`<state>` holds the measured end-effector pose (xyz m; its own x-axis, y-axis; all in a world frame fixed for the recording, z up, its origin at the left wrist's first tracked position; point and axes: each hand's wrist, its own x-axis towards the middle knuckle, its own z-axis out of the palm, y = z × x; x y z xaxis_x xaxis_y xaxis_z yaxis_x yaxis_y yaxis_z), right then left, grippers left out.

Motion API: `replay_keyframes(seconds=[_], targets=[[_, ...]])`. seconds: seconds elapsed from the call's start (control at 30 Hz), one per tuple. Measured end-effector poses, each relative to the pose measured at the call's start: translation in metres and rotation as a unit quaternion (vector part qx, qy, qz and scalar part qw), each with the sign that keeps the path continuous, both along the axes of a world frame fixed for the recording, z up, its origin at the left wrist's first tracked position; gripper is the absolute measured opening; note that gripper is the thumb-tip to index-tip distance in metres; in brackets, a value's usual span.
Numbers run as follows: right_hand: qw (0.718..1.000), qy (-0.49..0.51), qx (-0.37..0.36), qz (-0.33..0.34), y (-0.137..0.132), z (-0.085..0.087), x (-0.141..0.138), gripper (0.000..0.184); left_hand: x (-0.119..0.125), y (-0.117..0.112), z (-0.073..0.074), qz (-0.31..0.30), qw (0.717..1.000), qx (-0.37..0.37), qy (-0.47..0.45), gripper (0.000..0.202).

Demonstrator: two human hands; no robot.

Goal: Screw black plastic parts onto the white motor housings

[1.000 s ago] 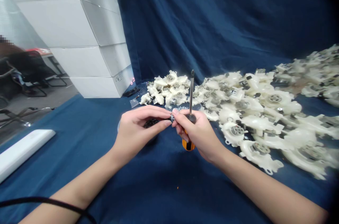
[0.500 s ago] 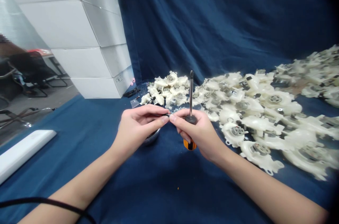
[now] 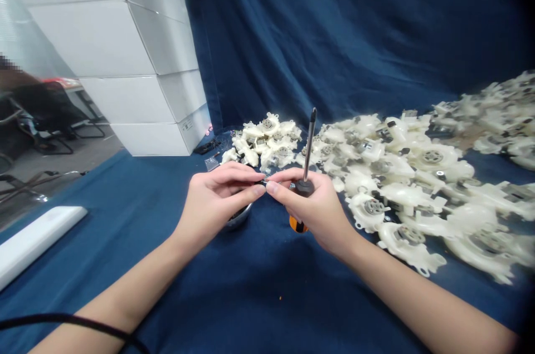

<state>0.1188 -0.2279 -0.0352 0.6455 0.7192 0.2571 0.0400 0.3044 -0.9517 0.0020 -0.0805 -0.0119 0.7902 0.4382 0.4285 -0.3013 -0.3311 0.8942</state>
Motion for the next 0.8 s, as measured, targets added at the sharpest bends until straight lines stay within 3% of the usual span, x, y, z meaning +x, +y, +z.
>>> replay_keyframes(seconds=[0.27, 0.43, 0.8], targets=[[1.0, 0.019, -0.02, 0.007, -0.0001, -0.0005, -0.0002, 0.03, -0.0012, 0.0025, -0.001, 0.012, 0.999, 0.047, 0.003, 0.018], [0.999, -0.02, -0.041, -0.015, -0.0005, 0.0011, -0.0015, 0.036, -0.0018, 0.0029, -0.001, 0.018, 0.998, 0.061, 0.002, 0.017], [0.997, -0.058, -0.049, -0.022, 0.0012, -0.0016, -0.0031, 0.042, -0.0009, -0.0003, 0.0011, 0.011, 1.0, 0.004, 0.016, 0.023]])
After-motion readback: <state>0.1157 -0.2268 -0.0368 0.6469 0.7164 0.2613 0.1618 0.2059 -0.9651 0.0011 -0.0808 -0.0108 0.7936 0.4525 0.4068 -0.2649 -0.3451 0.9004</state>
